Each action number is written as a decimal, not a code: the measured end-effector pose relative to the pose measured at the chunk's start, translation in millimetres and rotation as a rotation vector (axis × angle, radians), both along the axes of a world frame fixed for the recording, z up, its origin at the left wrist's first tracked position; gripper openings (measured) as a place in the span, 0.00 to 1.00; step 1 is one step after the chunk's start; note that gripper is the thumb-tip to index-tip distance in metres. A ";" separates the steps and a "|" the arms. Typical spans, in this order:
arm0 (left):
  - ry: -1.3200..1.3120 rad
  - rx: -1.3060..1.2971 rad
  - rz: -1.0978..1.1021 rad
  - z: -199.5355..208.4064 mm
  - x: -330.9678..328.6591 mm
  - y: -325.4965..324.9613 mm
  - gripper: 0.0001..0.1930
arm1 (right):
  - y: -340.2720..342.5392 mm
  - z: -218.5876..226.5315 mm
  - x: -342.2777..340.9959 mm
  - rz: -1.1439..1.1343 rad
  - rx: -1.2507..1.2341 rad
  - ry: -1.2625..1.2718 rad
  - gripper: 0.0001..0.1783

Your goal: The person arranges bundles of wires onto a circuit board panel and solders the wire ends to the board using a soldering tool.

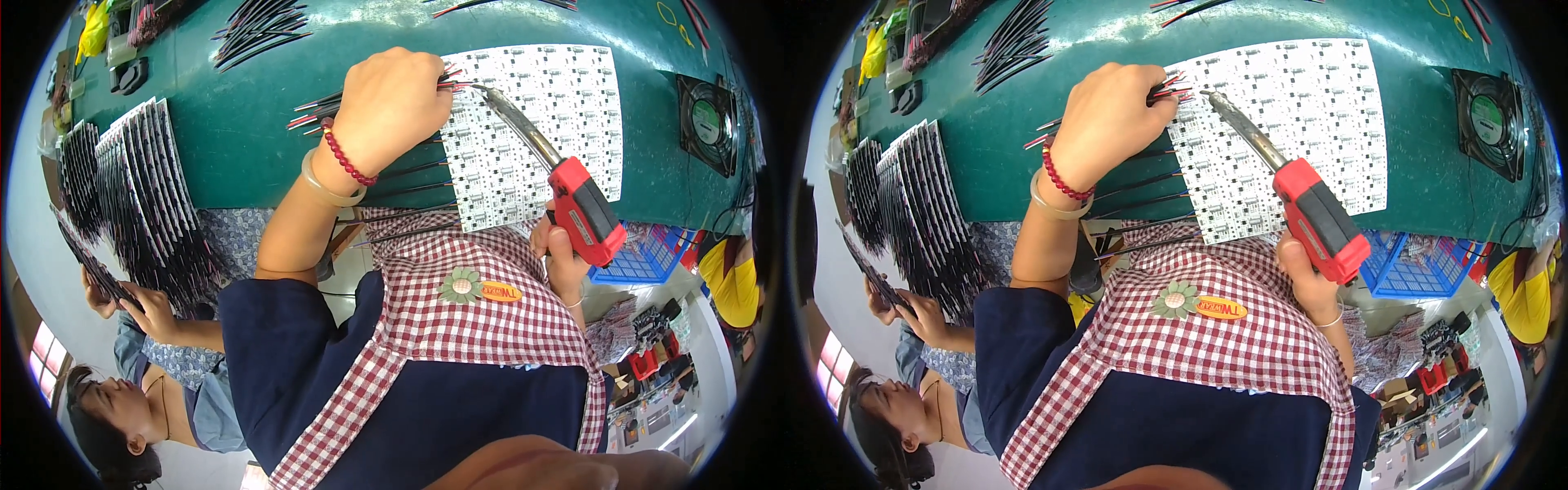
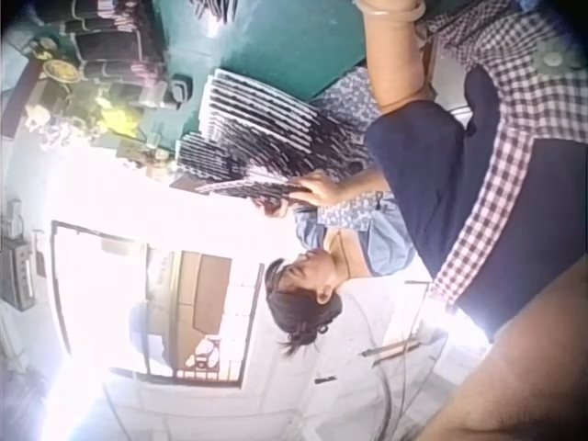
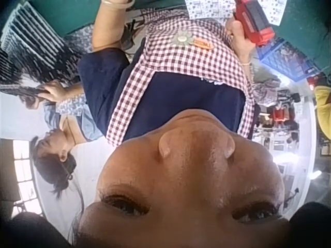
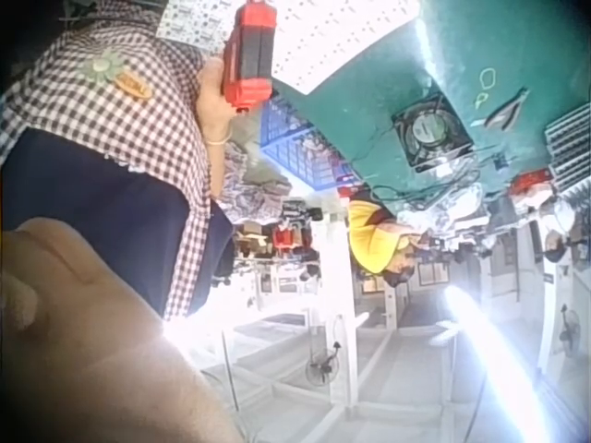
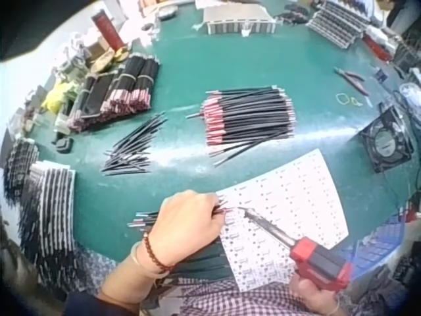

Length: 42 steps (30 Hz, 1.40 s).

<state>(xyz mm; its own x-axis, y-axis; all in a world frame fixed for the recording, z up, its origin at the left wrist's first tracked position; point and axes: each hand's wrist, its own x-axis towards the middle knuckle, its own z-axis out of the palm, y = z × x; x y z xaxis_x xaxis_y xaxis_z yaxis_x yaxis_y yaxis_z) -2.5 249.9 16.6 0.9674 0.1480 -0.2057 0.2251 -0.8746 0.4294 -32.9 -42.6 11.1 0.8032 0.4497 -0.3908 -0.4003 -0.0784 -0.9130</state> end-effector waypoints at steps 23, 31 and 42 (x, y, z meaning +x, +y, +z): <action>-0.049 0.018 -0.016 -1.2 -2.7 -3.6 0.10 | -3.3 -10.5 -8.1 0.025 -0.013 -0.004 0.25; -0.025 0.013 -0.023 1.0 -1.9 -3.0 0.09 | -7.8 -17.0 -11.8 0.058 -0.082 -0.106 0.24; -0.035 0.032 -0.037 3.3 -1.3 -3.9 0.07 | -3.7 -10.3 -7.9 0.046 -0.025 -0.047 0.27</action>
